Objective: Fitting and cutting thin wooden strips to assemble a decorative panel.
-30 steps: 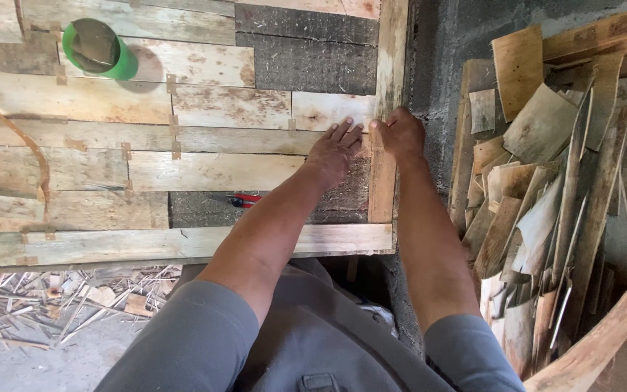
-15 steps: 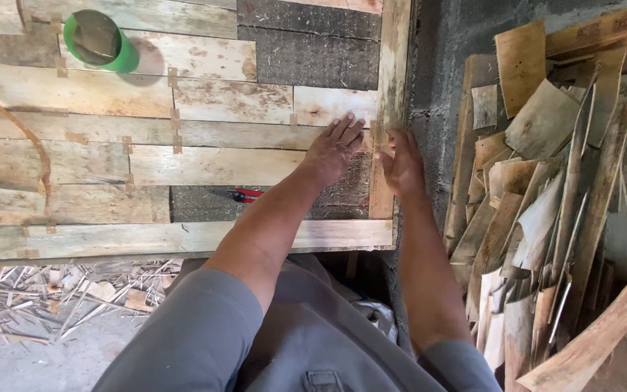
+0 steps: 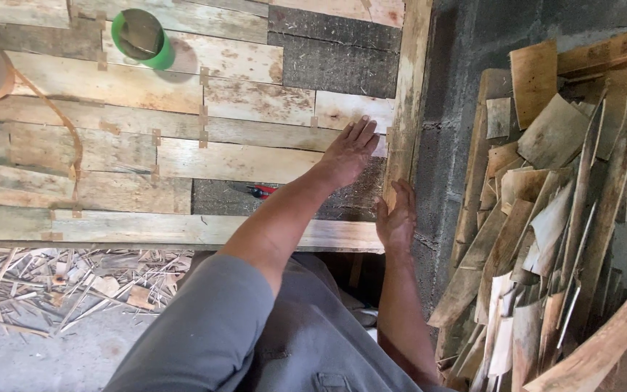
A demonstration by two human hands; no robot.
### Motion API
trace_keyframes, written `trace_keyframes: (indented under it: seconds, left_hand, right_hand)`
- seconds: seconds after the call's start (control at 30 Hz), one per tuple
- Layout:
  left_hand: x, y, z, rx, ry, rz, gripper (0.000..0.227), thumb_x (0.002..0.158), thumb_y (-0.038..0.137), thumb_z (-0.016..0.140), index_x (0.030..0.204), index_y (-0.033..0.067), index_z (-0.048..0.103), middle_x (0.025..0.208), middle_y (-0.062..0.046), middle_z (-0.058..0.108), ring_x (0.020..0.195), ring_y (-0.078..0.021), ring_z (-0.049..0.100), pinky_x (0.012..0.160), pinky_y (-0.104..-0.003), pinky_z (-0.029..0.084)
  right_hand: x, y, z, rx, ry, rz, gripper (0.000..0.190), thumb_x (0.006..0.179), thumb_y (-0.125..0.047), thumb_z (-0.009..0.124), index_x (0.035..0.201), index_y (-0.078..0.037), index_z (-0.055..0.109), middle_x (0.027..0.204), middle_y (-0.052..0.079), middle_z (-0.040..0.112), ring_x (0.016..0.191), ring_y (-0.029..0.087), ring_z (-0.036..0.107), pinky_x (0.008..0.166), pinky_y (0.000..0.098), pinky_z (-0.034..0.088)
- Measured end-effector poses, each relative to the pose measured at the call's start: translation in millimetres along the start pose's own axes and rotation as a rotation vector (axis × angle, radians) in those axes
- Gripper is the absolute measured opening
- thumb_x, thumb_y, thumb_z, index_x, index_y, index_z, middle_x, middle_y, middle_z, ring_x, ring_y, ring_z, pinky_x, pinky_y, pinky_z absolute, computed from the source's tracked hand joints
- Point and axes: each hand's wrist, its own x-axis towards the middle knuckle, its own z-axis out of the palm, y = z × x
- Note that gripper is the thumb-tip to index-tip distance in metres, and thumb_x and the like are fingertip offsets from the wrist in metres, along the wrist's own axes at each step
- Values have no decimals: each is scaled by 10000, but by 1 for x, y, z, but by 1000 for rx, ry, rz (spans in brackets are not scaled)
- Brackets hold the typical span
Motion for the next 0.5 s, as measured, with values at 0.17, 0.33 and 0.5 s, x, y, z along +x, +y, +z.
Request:
trace_keyframes:
  seconds: [0.17,0.33,0.5]
  left_hand:
    - [-63,-2,-7,-51,244,78,631,879,165,642,1452,-18,452,1591,-238,303,1504,-384,231,1237,-485,183]
    - [-176,-15,-19,-235,464,106,443,941,233,707,1291,-20,607,1478,-244,494,1390,-406,457,1185,-488,364]
    - [-296,-38,-21,-346,695,-59,251,843,58,732,1088,30,683,1118,-148,688,1035,-350,674,890,-454,558]
  right_hand:
    - [-10,-8,6,27,88,13,457,864,-18,756,1294,8,602,1396,225,579,1303,410,553,1100,488,453]
    - [0,-18,7,59,164,-29,412,852,27,733,1249,12,623,1343,225,606,1250,412,592,1067,477,493]
    - [22,-30,11,83,223,-66,375,842,74,698,1206,3,638,1235,204,634,1139,389,640,982,461,531]
